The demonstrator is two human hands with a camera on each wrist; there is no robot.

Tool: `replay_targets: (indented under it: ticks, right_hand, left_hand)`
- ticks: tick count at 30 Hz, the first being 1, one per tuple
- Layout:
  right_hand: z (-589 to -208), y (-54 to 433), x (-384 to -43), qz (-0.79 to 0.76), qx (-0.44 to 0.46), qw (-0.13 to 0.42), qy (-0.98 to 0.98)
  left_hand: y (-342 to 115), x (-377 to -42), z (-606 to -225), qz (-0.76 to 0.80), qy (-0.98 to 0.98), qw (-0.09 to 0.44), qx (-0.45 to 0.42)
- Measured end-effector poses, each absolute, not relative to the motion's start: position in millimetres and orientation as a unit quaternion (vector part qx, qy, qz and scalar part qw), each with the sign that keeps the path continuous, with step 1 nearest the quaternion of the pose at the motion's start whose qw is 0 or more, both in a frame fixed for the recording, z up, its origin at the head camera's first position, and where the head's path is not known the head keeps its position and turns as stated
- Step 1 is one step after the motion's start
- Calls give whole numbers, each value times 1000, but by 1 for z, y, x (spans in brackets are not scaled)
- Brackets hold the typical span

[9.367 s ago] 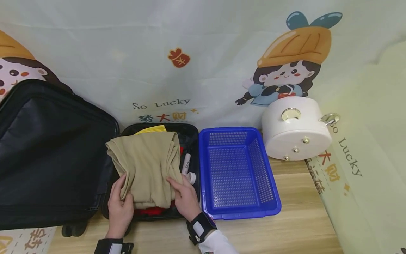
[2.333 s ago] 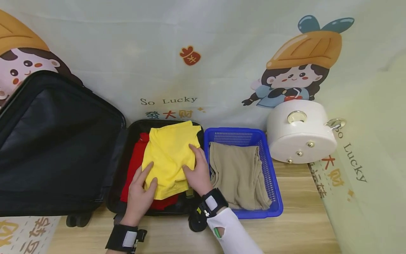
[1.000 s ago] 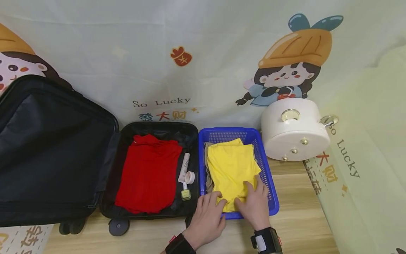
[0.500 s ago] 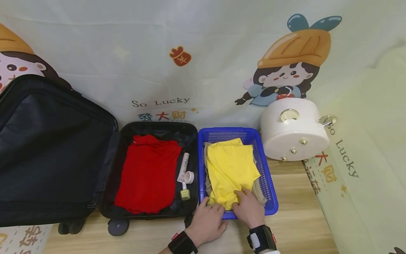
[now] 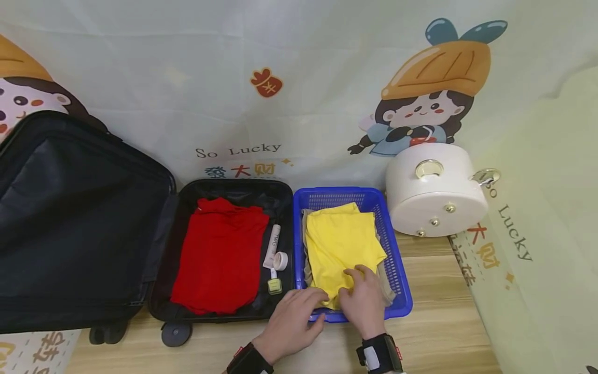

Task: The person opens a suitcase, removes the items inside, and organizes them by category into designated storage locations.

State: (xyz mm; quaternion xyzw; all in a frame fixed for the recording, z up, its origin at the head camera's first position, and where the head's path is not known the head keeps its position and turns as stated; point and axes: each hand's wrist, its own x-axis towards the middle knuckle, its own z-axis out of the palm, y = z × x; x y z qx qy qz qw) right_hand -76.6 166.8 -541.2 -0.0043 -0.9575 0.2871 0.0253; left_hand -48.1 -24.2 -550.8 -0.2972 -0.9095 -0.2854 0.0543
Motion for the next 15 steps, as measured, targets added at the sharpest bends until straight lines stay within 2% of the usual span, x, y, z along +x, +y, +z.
replay_targets:
  ticks: [4,9,12,15]
  right_hand:
    - [-534,142,-73,363,10,64,-929]
    - [-528,104,-67,438,11,52,-897]
    - [-527,77,-65,466,27,43,-883]
    - [-530,51,-65,482,61,28,-874]
  left_hand:
    - [-55,-51,-542,-339,-904,115,-236]
    - [-105,-53,-540,-352,-912,163,-131]
    - [-137,-53,-540,-352,-921,156,-59]
    - [-168,-54,-542,-350,-929,119,18]
